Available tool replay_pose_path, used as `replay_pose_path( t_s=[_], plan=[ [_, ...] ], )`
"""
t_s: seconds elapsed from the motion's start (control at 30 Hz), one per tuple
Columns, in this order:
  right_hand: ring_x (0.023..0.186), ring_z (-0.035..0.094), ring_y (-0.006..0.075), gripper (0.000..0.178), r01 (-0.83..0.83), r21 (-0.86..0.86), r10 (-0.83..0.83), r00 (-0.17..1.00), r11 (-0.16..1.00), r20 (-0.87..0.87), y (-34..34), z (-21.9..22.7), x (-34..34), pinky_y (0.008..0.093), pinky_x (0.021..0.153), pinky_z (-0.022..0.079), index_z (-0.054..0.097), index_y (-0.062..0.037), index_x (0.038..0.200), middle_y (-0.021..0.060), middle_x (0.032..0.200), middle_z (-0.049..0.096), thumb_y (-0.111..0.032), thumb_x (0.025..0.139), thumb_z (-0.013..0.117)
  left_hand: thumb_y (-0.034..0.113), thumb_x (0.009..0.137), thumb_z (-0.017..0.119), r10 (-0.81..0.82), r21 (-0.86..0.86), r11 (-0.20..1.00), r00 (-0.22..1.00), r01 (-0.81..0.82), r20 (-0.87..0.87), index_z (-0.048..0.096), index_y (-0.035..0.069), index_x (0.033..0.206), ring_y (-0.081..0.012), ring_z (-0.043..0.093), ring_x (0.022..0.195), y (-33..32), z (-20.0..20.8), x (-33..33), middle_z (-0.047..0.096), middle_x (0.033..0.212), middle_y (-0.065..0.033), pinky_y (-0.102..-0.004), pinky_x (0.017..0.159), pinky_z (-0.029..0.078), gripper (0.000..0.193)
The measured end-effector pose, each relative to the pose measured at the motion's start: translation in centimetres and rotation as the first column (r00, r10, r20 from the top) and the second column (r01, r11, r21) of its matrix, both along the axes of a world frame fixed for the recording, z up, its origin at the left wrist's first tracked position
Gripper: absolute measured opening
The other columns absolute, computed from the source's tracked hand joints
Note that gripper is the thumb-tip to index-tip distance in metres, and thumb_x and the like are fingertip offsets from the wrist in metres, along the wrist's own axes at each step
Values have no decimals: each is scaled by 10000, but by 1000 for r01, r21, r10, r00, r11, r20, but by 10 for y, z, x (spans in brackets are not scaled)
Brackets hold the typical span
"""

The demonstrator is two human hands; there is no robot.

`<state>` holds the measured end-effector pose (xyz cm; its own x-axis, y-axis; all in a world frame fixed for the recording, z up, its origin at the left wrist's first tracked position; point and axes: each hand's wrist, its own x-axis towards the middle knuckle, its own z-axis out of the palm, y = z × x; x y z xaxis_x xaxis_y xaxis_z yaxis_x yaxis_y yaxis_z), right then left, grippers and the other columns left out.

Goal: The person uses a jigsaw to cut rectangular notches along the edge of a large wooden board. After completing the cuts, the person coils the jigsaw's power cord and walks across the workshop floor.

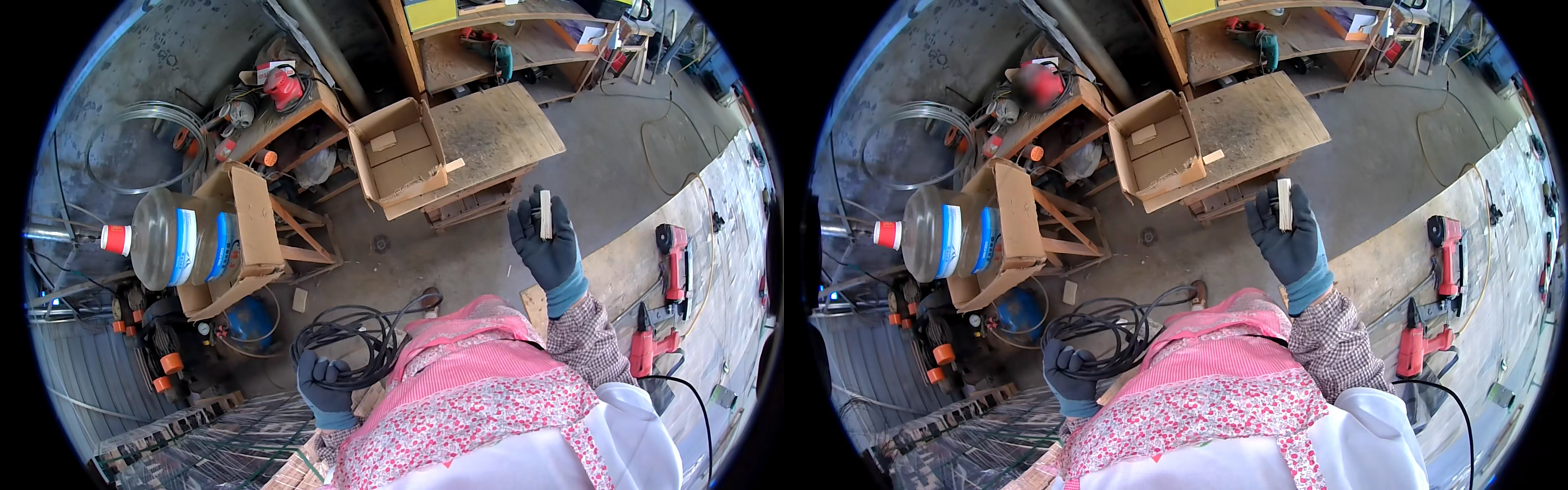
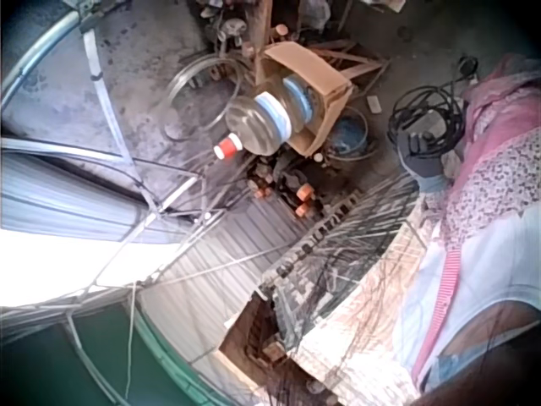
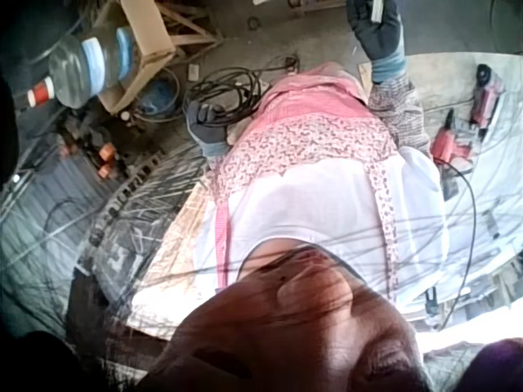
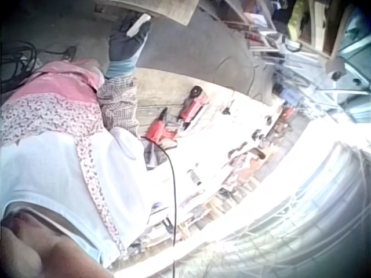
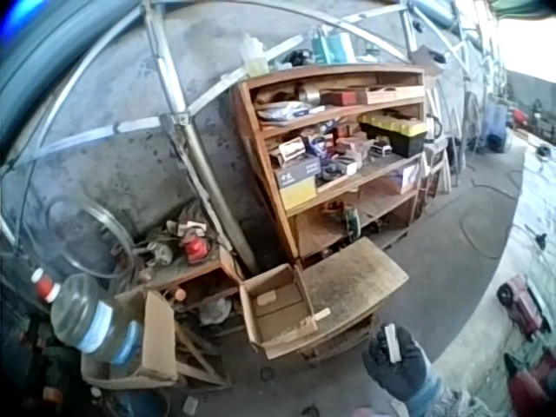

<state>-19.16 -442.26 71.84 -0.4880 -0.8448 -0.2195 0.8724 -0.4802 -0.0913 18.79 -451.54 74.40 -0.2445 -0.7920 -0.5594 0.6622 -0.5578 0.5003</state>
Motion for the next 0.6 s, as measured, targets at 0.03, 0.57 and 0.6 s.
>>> replay_pose_path(
  t_s=[0.03,0.57,0.6],
  plan=[
    [1025,546,250,260,7,5,-7,1000,1000,-15,0,0,1,405,968,390,530,-29,1073,113,1023,597,-210,897,465,139,891,419,-9,-10,1000,1000,9,-8,316,186,603,-65,255,457,0,0,1,255,536,72,-259,600,399,309],
    [1233,346,282,549,67,51,-50,957,996,-284,-2,13,14,369,1063,283,277,0,1311,175,1304,359,146,789,360,134,891,428,-30,-40,999,998,28,-63,335,184,617,-68,265,464,6,-4,8,269,538,75,-266,612,396,293],
    [1232,347,281,540,57,57,-38,957,997,-287,-3,14,14,362,1061,291,278,1,1311,176,1303,360,139,796,367,132,888,434,-28,-41,999,998,26,-59,342,182,617,-69,270,464,7,-4,8,276,536,74,-269,616,399,290]
  ],
)
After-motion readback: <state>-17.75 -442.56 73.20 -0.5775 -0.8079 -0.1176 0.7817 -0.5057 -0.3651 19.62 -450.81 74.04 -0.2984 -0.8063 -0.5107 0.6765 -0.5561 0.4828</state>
